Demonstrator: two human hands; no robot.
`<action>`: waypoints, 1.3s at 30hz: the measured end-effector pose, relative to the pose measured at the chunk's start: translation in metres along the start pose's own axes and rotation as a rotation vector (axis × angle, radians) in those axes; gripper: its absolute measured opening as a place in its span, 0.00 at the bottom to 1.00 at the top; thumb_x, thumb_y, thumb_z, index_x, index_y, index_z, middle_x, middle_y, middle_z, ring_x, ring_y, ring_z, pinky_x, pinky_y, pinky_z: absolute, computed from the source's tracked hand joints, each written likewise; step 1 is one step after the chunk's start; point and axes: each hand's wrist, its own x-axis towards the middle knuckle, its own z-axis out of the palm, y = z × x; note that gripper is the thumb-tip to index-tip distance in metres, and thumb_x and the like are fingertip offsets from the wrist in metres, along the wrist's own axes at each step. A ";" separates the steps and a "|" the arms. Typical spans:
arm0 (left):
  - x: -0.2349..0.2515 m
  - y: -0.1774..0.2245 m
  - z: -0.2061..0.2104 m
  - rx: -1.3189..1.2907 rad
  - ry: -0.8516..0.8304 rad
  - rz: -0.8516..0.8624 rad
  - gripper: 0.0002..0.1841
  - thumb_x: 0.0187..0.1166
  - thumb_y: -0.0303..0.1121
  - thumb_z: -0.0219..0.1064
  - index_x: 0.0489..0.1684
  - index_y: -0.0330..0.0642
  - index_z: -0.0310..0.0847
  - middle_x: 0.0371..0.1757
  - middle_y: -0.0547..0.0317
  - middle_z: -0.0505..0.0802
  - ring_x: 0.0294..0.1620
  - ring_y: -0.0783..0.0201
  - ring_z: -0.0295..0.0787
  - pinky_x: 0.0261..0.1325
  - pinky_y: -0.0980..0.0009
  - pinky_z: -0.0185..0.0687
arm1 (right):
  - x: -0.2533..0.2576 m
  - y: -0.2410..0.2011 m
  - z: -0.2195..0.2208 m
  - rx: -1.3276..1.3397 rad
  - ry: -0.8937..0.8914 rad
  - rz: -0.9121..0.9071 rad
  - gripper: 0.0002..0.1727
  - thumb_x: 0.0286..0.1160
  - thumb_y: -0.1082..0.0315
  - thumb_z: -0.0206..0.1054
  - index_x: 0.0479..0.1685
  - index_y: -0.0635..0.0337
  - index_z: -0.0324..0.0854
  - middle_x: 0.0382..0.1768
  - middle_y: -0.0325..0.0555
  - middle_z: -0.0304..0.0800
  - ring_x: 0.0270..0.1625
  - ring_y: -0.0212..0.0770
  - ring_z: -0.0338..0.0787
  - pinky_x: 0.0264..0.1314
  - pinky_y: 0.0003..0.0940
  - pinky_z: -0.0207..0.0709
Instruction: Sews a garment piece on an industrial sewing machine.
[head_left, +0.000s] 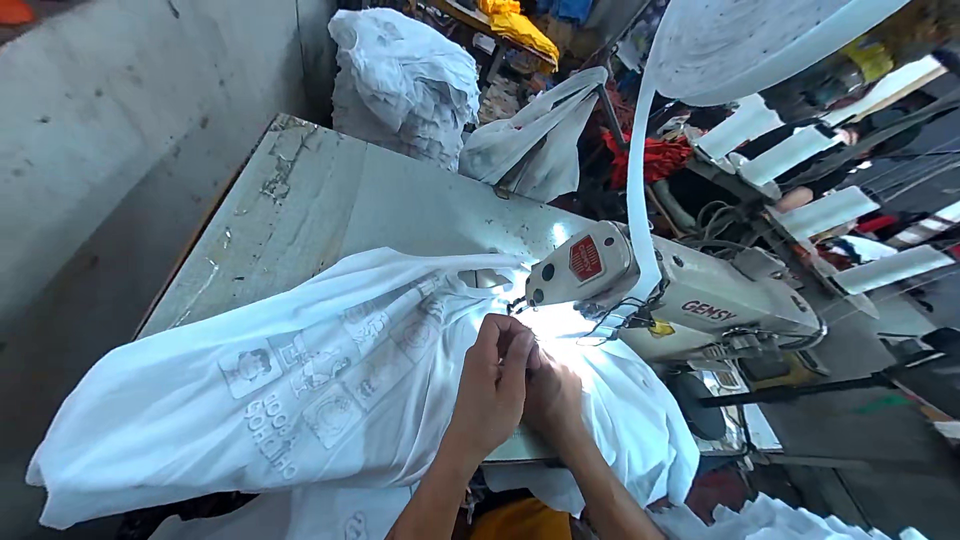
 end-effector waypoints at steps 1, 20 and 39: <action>-0.002 0.000 -0.001 0.054 0.002 -0.017 0.06 0.90 0.28 0.53 0.48 0.34 0.73 0.33 0.63 0.86 0.34 0.74 0.84 0.40 0.78 0.83 | 0.000 0.000 0.000 0.007 0.007 -0.002 0.16 0.62 0.63 0.68 0.47 0.59 0.91 0.32 0.48 0.94 0.31 0.52 0.94 0.25 0.54 0.80; -0.157 0.039 -0.015 0.570 -0.144 -0.302 0.07 0.87 0.28 0.57 0.48 0.35 0.79 0.30 0.62 0.90 0.29 0.72 0.88 0.37 0.74 0.88 | -0.057 -0.008 -0.060 1.439 -0.154 0.462 0.22 0.95 0.62 0.47 0.75 0.64 0.76 0.40 0.43 0.96 0.15 0.21 0.72 0.16 0.16 0.65; -0.008 -0.003 -0.011 0.903 -0.532 0.328 0.13 0.83 0.40 0.63 0.44 0.42 0.91 0.48 0.55 0.93 0.51 0.62 0.90 0.56 0.66 0.88 | -0.130 0.065 -0.082 0.825 -0.068 0.281 0.15 0.87 0.68 0.59 0.63 0.59 0.86 0.30 0.45 0.88 0.26 0.33 0.82 0.32 0.30 0.80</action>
